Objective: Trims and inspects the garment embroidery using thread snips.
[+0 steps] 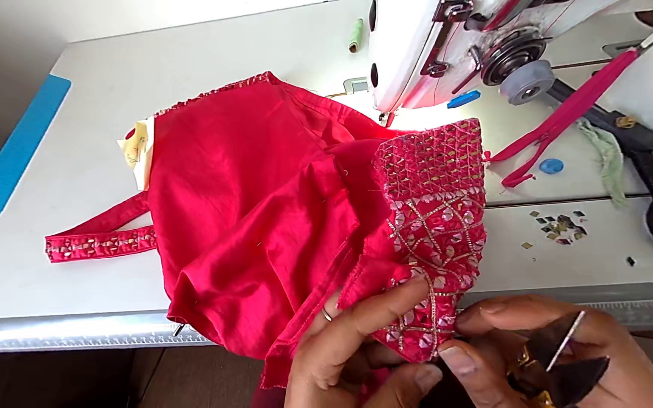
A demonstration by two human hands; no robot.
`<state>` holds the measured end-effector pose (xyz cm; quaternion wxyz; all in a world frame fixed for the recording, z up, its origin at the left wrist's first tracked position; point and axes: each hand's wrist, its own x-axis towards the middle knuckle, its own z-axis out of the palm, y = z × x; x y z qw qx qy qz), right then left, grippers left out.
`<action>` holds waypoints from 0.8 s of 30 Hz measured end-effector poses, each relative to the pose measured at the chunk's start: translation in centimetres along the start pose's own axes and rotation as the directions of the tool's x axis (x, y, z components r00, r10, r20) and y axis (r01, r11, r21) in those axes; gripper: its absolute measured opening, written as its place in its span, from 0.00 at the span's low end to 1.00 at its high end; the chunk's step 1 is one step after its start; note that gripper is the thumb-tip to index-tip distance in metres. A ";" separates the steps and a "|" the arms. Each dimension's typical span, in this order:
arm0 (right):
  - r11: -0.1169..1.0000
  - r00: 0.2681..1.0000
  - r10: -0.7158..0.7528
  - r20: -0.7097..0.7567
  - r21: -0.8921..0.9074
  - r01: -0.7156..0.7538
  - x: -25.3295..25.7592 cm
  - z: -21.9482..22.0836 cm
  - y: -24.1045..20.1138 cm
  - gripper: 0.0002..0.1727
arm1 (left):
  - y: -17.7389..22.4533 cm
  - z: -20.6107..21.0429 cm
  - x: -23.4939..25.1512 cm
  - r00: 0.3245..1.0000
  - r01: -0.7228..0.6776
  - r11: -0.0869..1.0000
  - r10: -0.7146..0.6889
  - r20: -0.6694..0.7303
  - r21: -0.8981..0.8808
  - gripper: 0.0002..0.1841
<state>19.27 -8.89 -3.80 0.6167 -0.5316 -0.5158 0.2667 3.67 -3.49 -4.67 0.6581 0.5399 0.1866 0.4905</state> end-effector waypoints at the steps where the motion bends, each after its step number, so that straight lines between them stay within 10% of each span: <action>1: 1.000 1.000 0.011 0.004 0.008 -0.011 0.0 0.1 0.0 0.12 | -0.1 0.0 0.0 0.999 -0.023 1.000 0.024 -0.039 0.019 0.26; 11: 0.957 0.965 -0.257 0.050 -0.123 0.261 0.7 0.4 0.7 0.10 | 0.5 -0.6 0.5 0.984 -0.177 0.971 0.178 0.007 0.163 0.05; 24: 1.000 0.985 0.006 0.170 -0.007 -0.005 0.3 -1.2 -0.3 0.21 | 0.9 -0.5 0.8 0.998 -0.003 0.999 0.007 -0.069 0.048 0.18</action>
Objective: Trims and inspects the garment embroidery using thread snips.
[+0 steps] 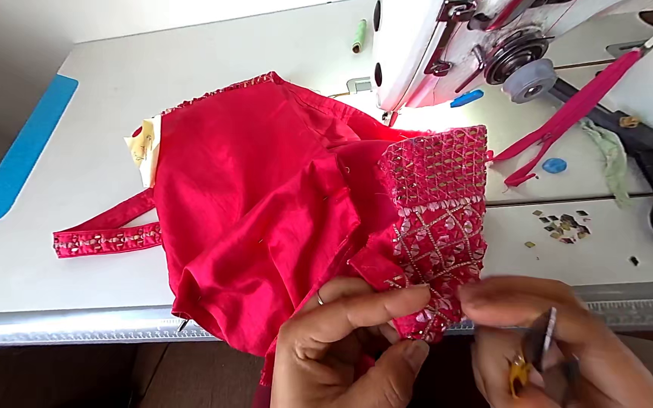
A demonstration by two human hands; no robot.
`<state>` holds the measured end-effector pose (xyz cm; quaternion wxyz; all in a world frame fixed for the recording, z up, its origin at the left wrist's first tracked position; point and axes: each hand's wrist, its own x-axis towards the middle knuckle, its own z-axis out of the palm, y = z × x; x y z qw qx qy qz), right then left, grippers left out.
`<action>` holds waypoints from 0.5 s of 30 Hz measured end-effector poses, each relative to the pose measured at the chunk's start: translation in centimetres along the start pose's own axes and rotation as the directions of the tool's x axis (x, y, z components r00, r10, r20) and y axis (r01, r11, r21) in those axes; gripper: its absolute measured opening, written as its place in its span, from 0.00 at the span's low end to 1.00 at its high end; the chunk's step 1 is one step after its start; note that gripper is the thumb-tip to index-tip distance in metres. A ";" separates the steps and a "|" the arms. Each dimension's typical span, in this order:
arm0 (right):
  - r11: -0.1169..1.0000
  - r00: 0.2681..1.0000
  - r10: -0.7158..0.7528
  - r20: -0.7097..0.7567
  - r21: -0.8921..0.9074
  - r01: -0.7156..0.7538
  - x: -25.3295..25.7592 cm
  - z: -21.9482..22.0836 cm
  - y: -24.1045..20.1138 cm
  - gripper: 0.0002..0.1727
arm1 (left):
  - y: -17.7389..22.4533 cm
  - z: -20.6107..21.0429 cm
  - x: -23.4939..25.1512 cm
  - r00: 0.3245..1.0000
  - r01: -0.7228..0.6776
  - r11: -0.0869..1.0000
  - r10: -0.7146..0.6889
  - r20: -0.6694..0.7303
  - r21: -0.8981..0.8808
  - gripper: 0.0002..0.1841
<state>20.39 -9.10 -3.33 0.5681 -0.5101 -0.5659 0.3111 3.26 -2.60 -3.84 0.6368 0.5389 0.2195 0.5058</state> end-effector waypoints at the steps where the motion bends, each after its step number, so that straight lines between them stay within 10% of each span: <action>1: 1.000 0.999 0.006 0.044 -0.005 -0.005 0.0 -0.4 -0.4 0.24 | 0.1 0.0 0.0 1.000 0.006 1.000 -0.006 0.005 -0.003 0.18; 15: 0.978 0.886 0.153 0.438 0.063 -0.200 0.2 -1.7 -2.2 0.32 | 0.6 -0.7 0.4 0.989 0.013 1.000 -0.015 0.148 0.016 0.16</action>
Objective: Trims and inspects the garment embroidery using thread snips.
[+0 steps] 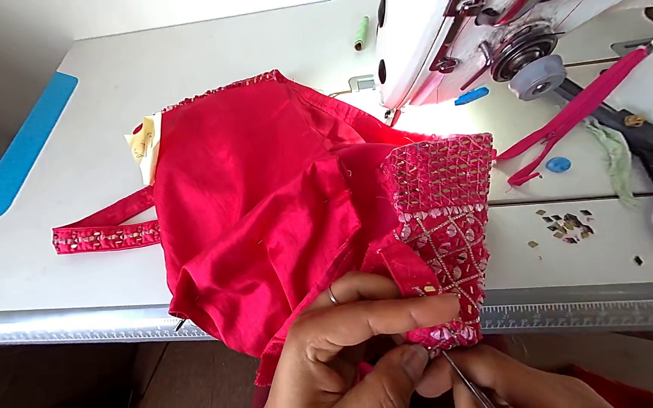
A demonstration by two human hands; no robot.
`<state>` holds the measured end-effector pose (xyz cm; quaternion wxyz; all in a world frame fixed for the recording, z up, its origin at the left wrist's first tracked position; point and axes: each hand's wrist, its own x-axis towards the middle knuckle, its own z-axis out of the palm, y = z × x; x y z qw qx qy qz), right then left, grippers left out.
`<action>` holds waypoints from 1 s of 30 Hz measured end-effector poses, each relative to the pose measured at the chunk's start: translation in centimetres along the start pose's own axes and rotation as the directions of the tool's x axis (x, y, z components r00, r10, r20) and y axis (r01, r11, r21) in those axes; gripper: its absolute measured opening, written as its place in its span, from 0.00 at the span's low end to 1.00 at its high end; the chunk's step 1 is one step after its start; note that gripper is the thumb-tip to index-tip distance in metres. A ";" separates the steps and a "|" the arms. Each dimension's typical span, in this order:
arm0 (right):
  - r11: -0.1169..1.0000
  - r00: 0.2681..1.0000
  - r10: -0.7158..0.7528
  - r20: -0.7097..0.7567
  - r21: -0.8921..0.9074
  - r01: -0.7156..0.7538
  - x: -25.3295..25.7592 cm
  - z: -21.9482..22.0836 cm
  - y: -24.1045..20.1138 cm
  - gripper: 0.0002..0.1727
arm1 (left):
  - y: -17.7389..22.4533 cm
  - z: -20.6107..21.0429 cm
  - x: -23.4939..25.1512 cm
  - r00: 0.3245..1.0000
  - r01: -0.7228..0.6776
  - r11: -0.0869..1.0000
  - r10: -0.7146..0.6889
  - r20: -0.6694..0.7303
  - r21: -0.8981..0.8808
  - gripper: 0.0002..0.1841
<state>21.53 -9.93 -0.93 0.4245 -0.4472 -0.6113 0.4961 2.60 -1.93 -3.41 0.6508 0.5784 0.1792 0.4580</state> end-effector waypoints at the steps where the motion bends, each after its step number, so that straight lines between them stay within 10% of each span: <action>1: 1.000 1.000 0.005 0.018 0.011 -0.005 0.1 -0.1 0.0 0.32 | 0.0 -0.1 0.1 1.000 0.001 1.000 -0.001 0.019 0.005 0.17; 30: 0.984 0.986 0.042 0.161 0.164 -0.069 0.8 -1.9 0.0 0.25 | 1.2 -1.3 1.7 0.973 -0.076 0.953 0.007 0.230 0.293 0.14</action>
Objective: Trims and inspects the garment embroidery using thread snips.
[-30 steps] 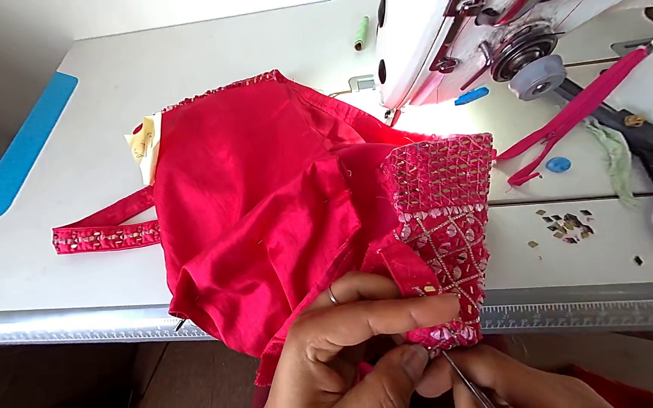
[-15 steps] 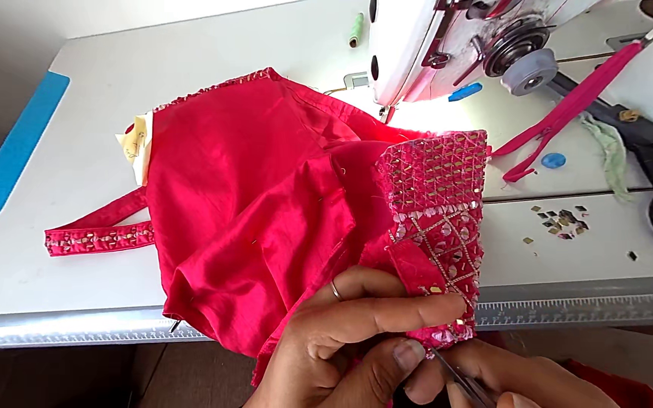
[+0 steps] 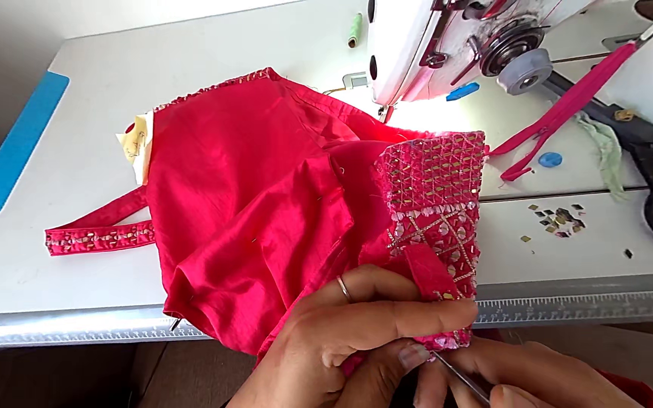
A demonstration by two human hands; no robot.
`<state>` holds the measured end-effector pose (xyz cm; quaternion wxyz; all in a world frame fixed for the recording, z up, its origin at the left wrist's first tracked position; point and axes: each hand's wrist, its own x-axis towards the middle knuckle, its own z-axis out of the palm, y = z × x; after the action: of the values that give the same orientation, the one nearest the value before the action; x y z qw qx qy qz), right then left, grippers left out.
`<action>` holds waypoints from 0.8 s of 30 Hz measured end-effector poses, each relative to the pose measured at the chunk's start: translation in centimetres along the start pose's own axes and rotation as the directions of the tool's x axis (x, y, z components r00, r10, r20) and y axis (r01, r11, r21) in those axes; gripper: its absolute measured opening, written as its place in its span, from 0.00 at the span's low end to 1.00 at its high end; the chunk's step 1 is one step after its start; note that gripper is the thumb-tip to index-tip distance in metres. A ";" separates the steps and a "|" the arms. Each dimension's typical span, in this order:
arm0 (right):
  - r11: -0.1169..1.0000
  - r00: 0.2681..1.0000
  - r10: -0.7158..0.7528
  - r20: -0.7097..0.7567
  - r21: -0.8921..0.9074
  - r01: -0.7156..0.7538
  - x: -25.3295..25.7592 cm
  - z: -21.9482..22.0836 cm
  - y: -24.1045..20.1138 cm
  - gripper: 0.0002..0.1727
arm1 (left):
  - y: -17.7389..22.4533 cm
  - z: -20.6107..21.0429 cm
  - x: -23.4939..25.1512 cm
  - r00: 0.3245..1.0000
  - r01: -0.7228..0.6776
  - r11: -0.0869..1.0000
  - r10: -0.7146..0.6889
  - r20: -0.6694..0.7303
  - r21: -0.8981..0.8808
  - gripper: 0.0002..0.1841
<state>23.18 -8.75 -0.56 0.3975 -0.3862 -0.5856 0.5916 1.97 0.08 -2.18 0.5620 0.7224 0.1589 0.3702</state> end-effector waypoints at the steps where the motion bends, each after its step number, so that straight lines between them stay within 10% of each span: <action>1: 1.000 1.000 -0.011 -0.006 0.023 0.011 0.1 0.0 0.1 0.25 | 0.1 0.0 0.1 1.000 0.005 1.000 -0.005 0.002 -0.004 0.14; 24: 0.999 0.995 0.001 -0.102 -0.038 -0.005 0.4 0.7 0.7 0.21 | -0.3 -0.7 0.4 0.997 0.058 0.991 -0.053 0.050 -0.120 0.15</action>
<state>22.34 -8.61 -1.26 0.4185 -0.4242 -0.5752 0.5604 1.77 0.96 -2.28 0.6184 0.6907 0.1431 0.3464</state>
